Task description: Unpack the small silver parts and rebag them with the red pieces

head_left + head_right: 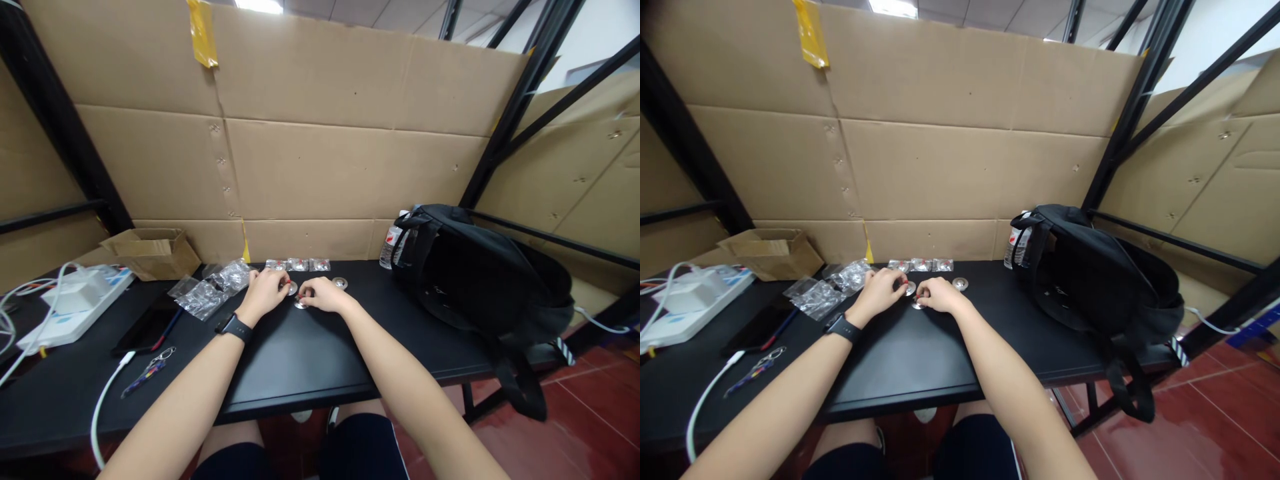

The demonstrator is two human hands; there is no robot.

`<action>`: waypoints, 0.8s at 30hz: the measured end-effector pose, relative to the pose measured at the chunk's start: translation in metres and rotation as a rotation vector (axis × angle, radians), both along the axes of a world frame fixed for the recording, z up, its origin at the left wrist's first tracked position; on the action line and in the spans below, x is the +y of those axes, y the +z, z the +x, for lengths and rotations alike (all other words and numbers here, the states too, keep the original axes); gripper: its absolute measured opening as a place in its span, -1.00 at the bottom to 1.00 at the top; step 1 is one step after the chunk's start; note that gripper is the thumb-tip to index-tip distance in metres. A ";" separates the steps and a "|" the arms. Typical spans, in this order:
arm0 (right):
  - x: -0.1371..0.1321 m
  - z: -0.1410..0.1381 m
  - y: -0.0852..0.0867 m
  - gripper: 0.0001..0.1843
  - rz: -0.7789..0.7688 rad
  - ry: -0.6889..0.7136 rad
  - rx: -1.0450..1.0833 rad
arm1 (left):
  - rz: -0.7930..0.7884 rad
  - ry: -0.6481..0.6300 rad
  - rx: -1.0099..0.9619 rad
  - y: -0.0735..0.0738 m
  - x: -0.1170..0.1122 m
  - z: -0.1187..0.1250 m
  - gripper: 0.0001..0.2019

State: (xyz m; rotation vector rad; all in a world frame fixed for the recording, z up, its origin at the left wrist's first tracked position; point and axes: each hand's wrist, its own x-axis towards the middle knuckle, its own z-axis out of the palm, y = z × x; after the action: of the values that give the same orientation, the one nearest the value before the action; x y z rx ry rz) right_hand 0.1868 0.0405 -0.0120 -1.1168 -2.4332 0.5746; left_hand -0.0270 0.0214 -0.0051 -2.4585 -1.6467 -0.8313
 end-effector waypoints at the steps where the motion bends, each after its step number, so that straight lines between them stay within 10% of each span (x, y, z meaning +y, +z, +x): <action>1: 0.000 -0.001 -0.001 -0.80 0.012 -0.020 -0.005 | -0.002 -0.004 -0.001 0.000 0.000 0.000 -0.89; 16: 0.011 0.008 -0.004 -0.89 0.042 -0.060 -0.026 | -0.038 0.008 -0.096 -0.004 0.004 0.000 -0.89; 24: 0.017 0.009 0.016 -0.79 0.121 -0.189 0.793 | -0.142 0.035 -0.345 -0.007 0.009 0.002 -0.85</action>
State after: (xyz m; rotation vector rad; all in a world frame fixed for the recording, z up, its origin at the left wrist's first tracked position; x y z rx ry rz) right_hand 0.1953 0.0572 0.0037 -0.8370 -1.6394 0.6421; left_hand -0.0253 0.0302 -0.0118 -2.4764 -1.9108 -1.2333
